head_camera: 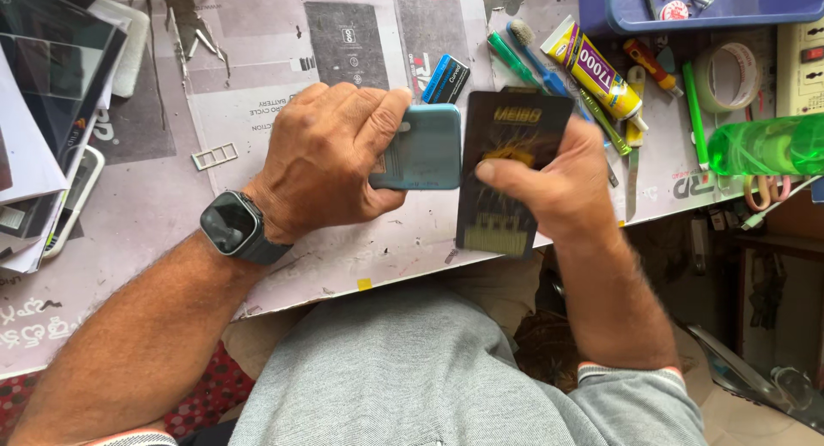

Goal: The person cleans the surface of a mobile phone, applies a screen protector, and uses a green plastic tool to press along the edges of the device casing.

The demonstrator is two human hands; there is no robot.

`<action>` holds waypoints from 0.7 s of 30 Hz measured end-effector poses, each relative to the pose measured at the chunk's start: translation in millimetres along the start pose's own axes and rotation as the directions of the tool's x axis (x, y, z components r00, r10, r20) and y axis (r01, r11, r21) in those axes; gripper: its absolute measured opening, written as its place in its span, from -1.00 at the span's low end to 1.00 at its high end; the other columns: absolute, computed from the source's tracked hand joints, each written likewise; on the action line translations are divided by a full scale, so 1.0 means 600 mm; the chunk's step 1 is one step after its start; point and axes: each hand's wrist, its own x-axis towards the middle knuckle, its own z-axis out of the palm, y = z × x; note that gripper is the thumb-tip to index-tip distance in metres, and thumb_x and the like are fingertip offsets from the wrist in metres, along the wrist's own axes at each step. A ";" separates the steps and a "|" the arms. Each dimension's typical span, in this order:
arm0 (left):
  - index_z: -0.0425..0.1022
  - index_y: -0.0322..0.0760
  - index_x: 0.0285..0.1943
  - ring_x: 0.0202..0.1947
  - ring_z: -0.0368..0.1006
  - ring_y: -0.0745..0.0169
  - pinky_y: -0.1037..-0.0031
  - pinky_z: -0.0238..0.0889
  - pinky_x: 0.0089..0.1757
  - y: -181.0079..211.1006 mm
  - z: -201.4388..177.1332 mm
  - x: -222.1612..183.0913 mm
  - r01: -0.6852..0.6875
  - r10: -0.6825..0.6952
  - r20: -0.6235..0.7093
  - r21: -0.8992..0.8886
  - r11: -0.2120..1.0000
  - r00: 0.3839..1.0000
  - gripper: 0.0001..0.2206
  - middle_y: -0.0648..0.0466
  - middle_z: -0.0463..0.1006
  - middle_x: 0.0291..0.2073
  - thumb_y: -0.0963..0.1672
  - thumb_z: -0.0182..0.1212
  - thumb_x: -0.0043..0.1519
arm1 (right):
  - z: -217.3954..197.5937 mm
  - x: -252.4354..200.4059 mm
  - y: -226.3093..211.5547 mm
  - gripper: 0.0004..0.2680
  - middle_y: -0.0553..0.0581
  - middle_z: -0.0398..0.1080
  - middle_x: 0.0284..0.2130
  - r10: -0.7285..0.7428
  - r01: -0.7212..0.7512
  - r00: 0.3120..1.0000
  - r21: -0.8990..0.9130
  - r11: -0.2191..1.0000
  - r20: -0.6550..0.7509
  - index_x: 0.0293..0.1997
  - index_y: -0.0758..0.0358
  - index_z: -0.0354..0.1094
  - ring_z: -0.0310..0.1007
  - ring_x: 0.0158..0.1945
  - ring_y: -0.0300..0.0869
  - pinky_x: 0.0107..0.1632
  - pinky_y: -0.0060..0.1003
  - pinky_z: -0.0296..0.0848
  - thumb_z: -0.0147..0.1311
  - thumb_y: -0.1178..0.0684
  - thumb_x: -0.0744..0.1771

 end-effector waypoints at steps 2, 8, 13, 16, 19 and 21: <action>0.47 -0.49 0.16 -0.30 0.46 0.08 0.25 0.33 -0.24 -0.002 0.000 0.001 0.008 -0.008 -0.029 0.000 1.000 1.000 -0.36 -0.05 0.57 -0.18 -0.10 0.52 -0.12 | -0.008 -0.010 0.011 -0.77 0.09 0.55 -0.25 -0.017 0.017 1.000 -0.051 0.999 0.006 -0.01 0.37 0.49 0.53 -0.24 -0.29 -0.08 -0.38 0.55 0.35 0.32 0.27; 0.47 -0.51 0.18 -0.34 0.46 0.12 0.27 0.31 -0.29 -0.004 0.008 -0.001 -0.033 0.033 -0.017 0.001 0.999 0.999 -0.37 -0.05 0.58 -0.21 -0.09 0.54 -0.07 | -0.052 0.001 -0.005 -0.84 0.10 0.55 -0.21 -0.503 0.456 0.807 -0.214 0.864 -0.310 -0.01 0.38 0.48 0.56 -0.24 -0.24 -0.09 -0.35 0.57 0.36 0.28 0.36; 0.47 -0.51 0.19 -0.32 0.48 0.11 0.28 0.33 -0.27 0.003 0.002 0.000 -0.041 0.041 -0.007 -0.010 0.999 0.999 -0.41 -0.07 0.58 -0.21 -0.10 0.50 -0.01 | -0.027 0.027 0.007 -0.81 0.13 0.55 -0.17 -0.623 0.570 0.709 -0.252 0.782 -0.330 0.04 0.38 0.45 0.59 -0.16 -0.22 0.05 -0.32 0.62 0.37 0.25 0.36; 0.46 -0.50 0.18 -0.25 0.51 0.09 0.27 0.35 -0.24 0.003 0.001 -0.001 -0.044 0.043 -0.013 -0.013 0.999 0.999 -0.42 -0.07 0.58 -0.18 -0.09 0.50 -0.01 | -0.021 0.033 0.013 -0.80 0.12 0.55 -0.20 -0.626 0.560 0.707 -0.281 0.779 -0.329 0.04 0.35 0.45 0.59 -0.18 -0.24 0.01 -0.34 0.63 0.36 0.23 0.35; 0.46 -0.51 0.18 -0.26 0.51 0.08 0.26 0.35 -0.24 0.002 0.000 0.001 -0.041 0.040 -0.005 -0.018 0.999 0.999 -0.41 -0.08 0.58 -0.19 -0.09 0.50 -0.01 | -0.025 0.038 0.011 -0.81 0.12 0.55 -0.21 -0.631 0.550 0.712 -0.315 0.774 -0.307 0.04 0.35 0.44 0.59 -0.18 -0.24 0.00 -0.34 0.64 0.35 0.23 0.36; 0.47 -0.51 0.18 -0.27 0.51 0.08 0.26 0.35 -0.24 0.002 -0.001 0.000 -0.035 0.035 -0.002 -0.022 0.999 0.999 -0.41 -0.08 0.58 -0.19 -0.09 0.50 -0.02 | -0.029 0.039 0.010 -0.81 0.12 0.55 -0.20 -0.642 0.546 0.710 -0.351 0.761 -0.288 0.06 0.36 0.43 0.59 -0.17 -0.24 0.01 -0.34 0.64 0.34 0.23 0.37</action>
